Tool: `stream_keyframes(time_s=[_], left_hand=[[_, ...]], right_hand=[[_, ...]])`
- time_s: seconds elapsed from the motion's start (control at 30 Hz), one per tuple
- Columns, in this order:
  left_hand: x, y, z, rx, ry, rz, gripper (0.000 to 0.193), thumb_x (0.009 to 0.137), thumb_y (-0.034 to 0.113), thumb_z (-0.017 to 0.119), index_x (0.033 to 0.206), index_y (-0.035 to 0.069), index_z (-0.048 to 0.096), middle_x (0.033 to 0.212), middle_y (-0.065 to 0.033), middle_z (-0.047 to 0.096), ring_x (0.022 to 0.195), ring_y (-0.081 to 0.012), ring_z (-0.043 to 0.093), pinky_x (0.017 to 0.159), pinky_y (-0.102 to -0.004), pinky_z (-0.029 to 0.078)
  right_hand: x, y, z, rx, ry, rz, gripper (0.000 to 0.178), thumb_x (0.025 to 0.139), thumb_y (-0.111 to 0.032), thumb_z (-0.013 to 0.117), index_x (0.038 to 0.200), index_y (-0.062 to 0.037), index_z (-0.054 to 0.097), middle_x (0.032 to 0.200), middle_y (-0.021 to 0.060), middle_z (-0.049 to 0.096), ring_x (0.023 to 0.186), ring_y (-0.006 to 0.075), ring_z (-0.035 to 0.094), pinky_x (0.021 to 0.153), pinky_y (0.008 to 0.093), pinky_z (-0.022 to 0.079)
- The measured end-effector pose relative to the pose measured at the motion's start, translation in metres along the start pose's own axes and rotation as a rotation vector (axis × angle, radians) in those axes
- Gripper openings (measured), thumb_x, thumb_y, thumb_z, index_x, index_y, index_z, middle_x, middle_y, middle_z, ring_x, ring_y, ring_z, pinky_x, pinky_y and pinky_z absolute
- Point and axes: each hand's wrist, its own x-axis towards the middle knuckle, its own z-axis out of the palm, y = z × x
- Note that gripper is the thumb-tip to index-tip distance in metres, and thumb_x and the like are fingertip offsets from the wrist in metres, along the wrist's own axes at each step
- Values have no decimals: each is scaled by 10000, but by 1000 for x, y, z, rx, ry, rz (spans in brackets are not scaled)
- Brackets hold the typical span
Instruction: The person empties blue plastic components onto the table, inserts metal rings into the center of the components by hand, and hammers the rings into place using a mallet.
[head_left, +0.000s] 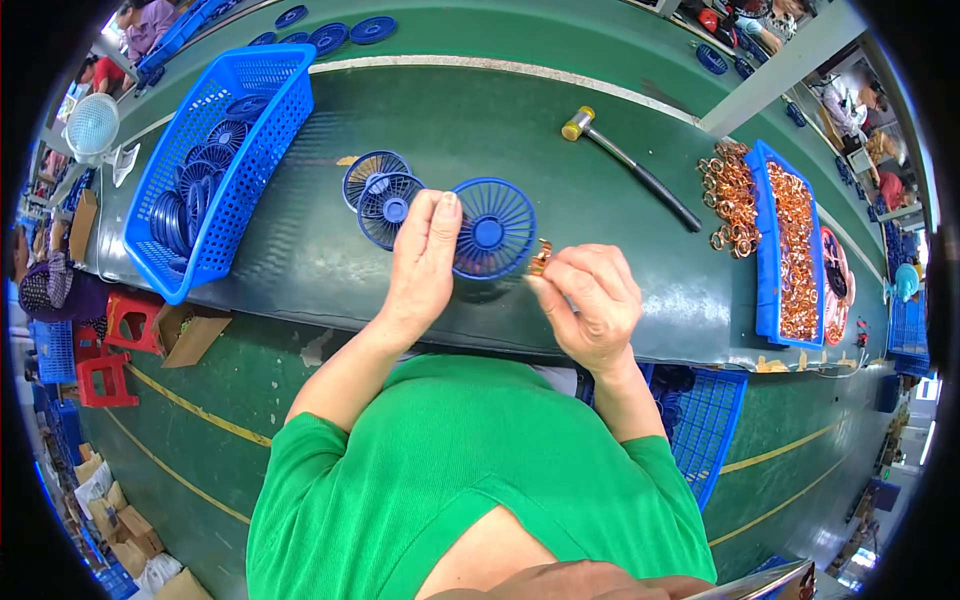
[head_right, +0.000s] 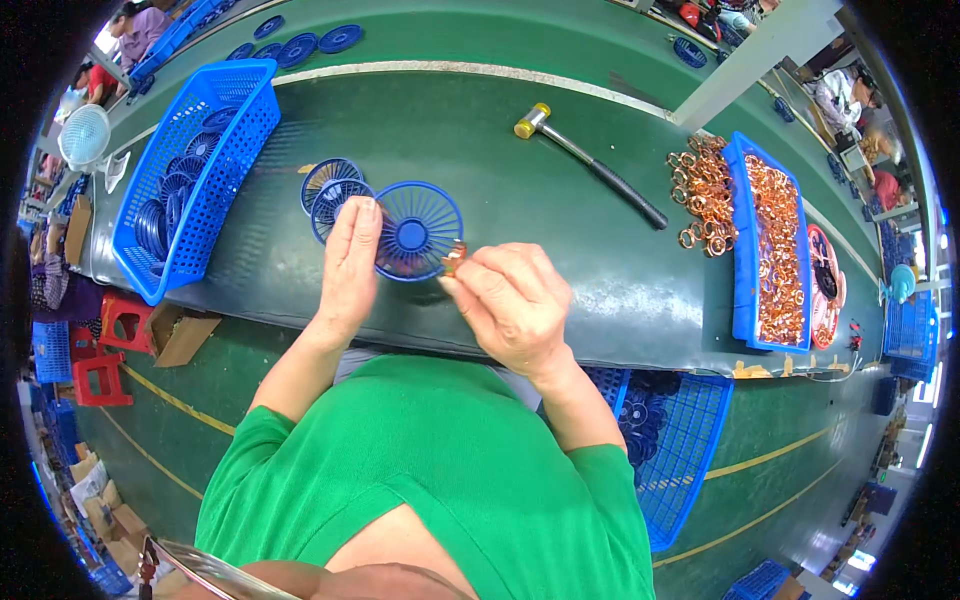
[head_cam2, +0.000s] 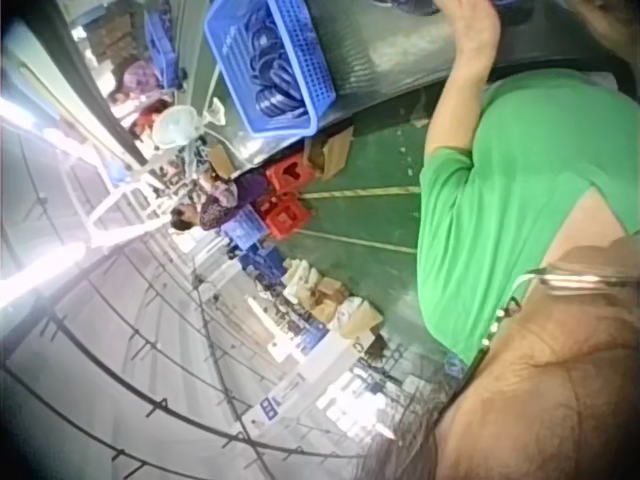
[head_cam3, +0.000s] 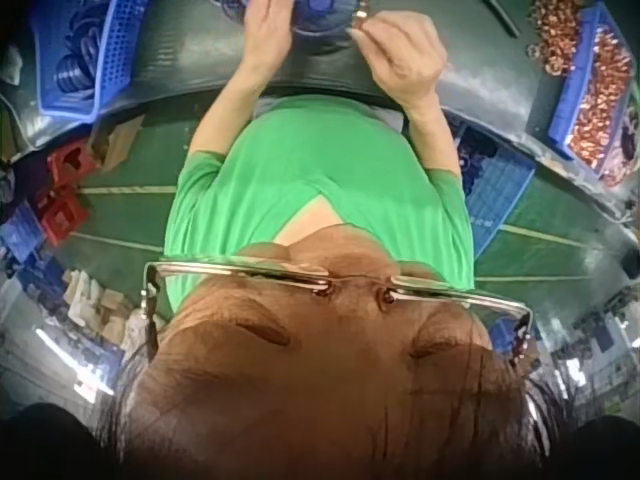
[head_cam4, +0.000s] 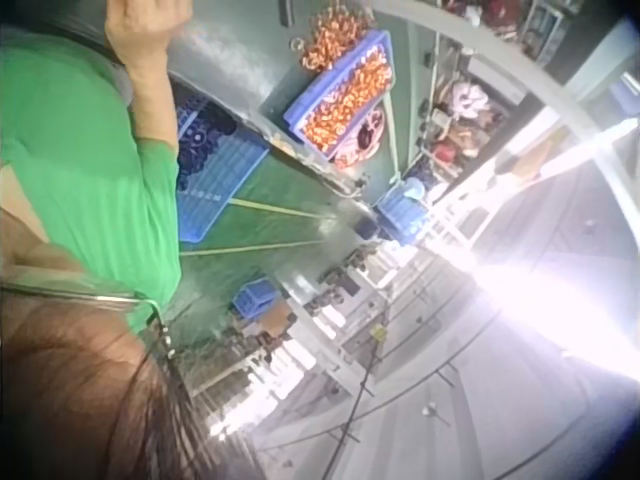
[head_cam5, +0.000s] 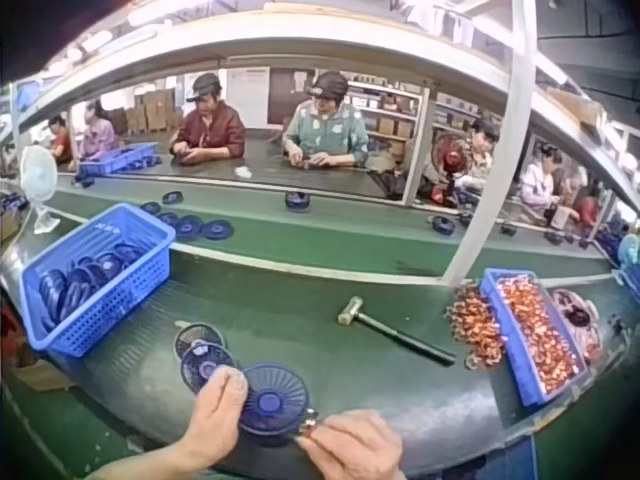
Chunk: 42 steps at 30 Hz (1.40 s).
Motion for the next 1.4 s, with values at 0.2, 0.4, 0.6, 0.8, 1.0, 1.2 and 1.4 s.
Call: stream_keyframes(time_s=[0.2,0.4,0.6,0.8,1.0,1.2,1.4], left_hand=[[-10,6,15,-137,-59,-35,294,1029,274,446,1138,12,522,929,-19,550,844,-81,495,757,-246,438],[-18,5,19,145,-46,104,294,1004,237,487,1196,15,494,974,-125,622,864,-185,613,751,-310,488],[-13,4,18,-58,-133,51,298,994,171,496,1240,6,471,1053,-73,588,921,-126,576,817,-268,475],[-17,31,-5,-362,-587,-292,489,936,205,614,1309,-5,377,1133,-80,559,991,-108,560,836,-269,479],[-23,23,9,-188,-751,-239,470,921,157,618,1308,24,388,966,-77,639,886,-143,629,783,-308,504],[-21,-15,58,465,-369,611,470,800,33,697,1230,31,508,884,-152,659,713,-311,639,656,-373,513],[-18,-41,86,887,-444,663,504,835,192,651,1317,208,505,1232,-100,569,1140,-319,499,978,-597,309]], right_hand=[[8,-7,14,12,3,0,191,637,-65,804,761,-71,659,784,50,639,693,233,597,602,332,503],[11,-9,17,-58,-214,129,117,743,-56,716,794,-53,611,801,71,610,762,267,585,630,355,461],[1,-18,23,-190,0,193,244,736,-157,756,951,-82,669,1043,56,656,1034,280,584,951,431,374],[3,-14,-18,-87,-228,-66,292,728,-311,757,959,-132,745,1170,-27,676,1294,294,484,1132,547,179],[-14,12,-48,524,-453,262,261,812,-142,703,1058,-54,717,1227,150,631,1238,319,533,1061,482,364],[-50,137,-100,-820,-26,556,381,849,-239,680,1183,-69,608,1043,182,624,965,338,610,826,409,517],[-72,188,-136,-890,-250,692,151,851,-201,639,867,-52,618,990,162,607,900,357,599,760,457,494]])
